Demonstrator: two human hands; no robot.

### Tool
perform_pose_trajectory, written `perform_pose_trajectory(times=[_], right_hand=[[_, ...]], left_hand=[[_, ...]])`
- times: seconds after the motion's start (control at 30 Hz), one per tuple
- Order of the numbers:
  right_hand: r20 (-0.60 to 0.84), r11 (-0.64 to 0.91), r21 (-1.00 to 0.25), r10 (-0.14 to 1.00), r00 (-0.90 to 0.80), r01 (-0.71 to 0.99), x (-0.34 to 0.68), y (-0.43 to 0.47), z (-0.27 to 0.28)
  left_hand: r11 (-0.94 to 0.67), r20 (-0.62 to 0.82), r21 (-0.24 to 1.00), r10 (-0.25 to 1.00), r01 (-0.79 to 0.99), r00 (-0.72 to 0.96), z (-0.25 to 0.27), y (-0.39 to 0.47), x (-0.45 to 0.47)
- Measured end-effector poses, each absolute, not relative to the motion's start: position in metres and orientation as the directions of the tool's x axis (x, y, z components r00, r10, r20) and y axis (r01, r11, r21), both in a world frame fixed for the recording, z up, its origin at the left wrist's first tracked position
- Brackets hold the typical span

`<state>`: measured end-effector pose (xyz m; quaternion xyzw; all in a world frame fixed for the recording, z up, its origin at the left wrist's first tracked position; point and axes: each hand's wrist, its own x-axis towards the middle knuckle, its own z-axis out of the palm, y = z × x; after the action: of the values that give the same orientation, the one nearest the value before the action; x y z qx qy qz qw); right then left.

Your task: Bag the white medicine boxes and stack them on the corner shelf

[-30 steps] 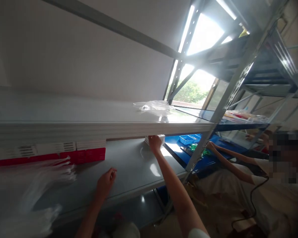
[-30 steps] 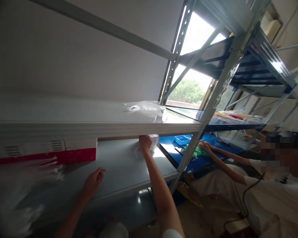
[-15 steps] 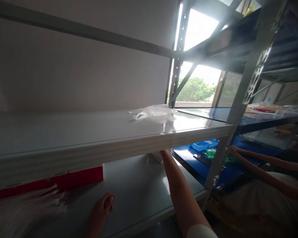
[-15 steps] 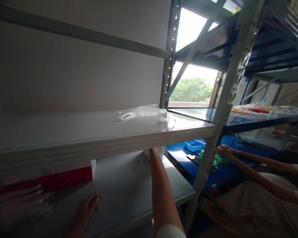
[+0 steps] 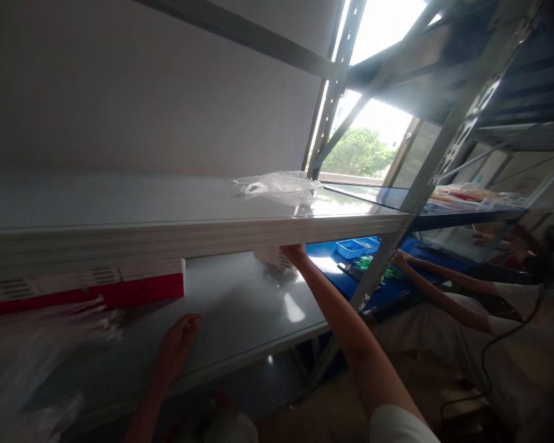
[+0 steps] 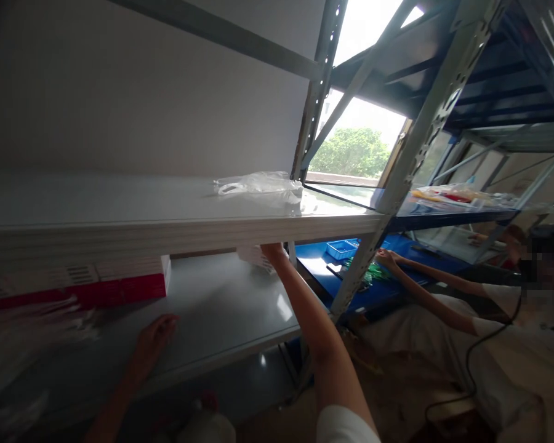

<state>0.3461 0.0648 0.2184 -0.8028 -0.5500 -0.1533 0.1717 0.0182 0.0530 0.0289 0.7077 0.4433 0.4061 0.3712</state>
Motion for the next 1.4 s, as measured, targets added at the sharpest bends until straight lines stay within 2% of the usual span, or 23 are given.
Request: perform_pose_trajectory(times=[0.07,0.13,0.23,0.3,0.4,0.5,0.57,0.63,0.7,0.77,0.83,0.9,0.93,0.97,1.0,1.03,1.07,1.13,1.2,1.27,1.33,1.4], right_hand=[[0.439,-0.213,-0.017,0.876,0.199,0.977,0.330,0.053,0.208],[0.434,-0.022,0.124,0.900,-0.034,0.992,0.308,0.036,0.189],[0.399,0.130,0.248,0.889,-0.224,0.960,0.266,0.010,0.151],[0.397,0.190,0.258,0.873,-0.283,0.947,0.239,-0.005,0.128],[0.453,0.276,0.220,0.820,-0.349,0.936,0.209,-0.020,0.107],[0.525,0.337,0.127,0.775,-0.352,0.933,0.200,-0.028,0.104],[0.588,0.342,0.010,0.758,-0.282,0.940,0.205,-0.031,0.107],[0.659,0.300,-0.166,0.743,-0.121,0.939,0.215,-0.033,0.106],[0.679,0.233,-0.392,0.726,0.110,0.890,0.230,-0.034,0.099],[0.609,0.151,-0.631,0.705,0.365,0.761,0.243,-0.036,0.088],[0.505,0.083,-0.793,0.644,0.574,0.604,0.251,-0.039,0.077],[0.499,0.066,-0.835,0.505,0.704,0.546,0.249,-0.046,0.073],[0.555,0.078,-0.809,0.429,0.713,0.583,0.245,-0.050,0.075],[0.641,0.098,-0.745,0.380,0.667,0.660,0.239,-0.054,0.079],[0.739,0.125,-0.638,0.378,0.558,0.760,0.231,-0.058,0.086],[0.818,0.164,-0.490,0.427,0.386,0.856,0.224,-0.060,0.094],[0.845,0.217,-0.319,0.505,0.174,0.922,0.216,-0.061,0.103],[0.736,0.311,-0.025,0.649,-0.193,0.950,0.205,-0.058,0.118],[0.558,0.328,0.147,0.752,-0.352,0.933,0.200,-0.051,0.126],[0.426,0.307,0.242,0.819,-0.385,0.920,0.199,-0.047,0.127],[0.349,0.333,0.303,0.833,-0.429,0.893,0.200,-0.050,0.123],[0.345,0.387,0.331,0.800,-0.492,0.861,0.198,-0.061,0.115]], left_hand=[[-0.382,0.359,0.869,0.924,0.315,0.132,0.040,0.042,0.020],[-0.489,0.506,0.810,0.862,0.325,0.036,0.057,0.031,0.026],[-0.669,0.693,0.650,0.716,0.361,0.078,0.083,0.024,0.039],[-0.740,0.735,0.550,0.649,0.388,0.197,0.092,0.024,0.046],[-0.784,0.666,0.464,0.615,0.412,0.421,0.090,0.027,0.048],[-0.758,0.618,0.454,0.646,0.468,0.447,0.082,0.029,0.039],[-0.705,0.623,0.509,0.697,0.493,0.354,0.078,0.030,0.030],[-0.614,0.593,0.639,0.777,0.462,0.213,0.075,0.035,0.018],[-0.483,0.508,0.814,0.862,0.324,0.009,0.069,0.040,0.007],[-0.375,0.399,0.915,0.896,0.150,-0.194,0.064,0.042,-0.003],[-0.376,0.377,0.922,0.829,0.086,-0.413,0.062,0.038,-0.009],[-0.471,0.505,0.856,0.674,0.213,-0.539,0.068,0.027,-0.007],[-0.534,0.614,0.784,0.598,0.315,-0.514,0.073,0.021,-0.004],[-0.606,0.738,0.674,0.545,0.422,-0.397,0.080,0.016,0.000],[-0.683,0.837,0.531,0.514,0.502,-0.187,0.088,0.012,0.006],[-0.758,0.873,0.374,0.482,0.535,0.074,0.096,0.009,0.011],[-0.818,0.837,0.234,0.444,0.526,0.319,0.102,0.009,0.017],[-0.873,0.665,0.055,0.393,0.484,0.635,0.111,0.012,0.024],[-0.876,0.541,-0.047,0.382,0.480,0.750,0.114,0.017,0.026],[-0.872,0.505,-0.128,0.352,0.472,0.788,0.112,0.016,0.024],[-0.878,0.531,-0.191,0.284,0.439,0.798,0.108,0.008,0.019],[-0.890,0.547,-0.237,0.208,0.388,0.811,0.100,-0.006,0.014]])
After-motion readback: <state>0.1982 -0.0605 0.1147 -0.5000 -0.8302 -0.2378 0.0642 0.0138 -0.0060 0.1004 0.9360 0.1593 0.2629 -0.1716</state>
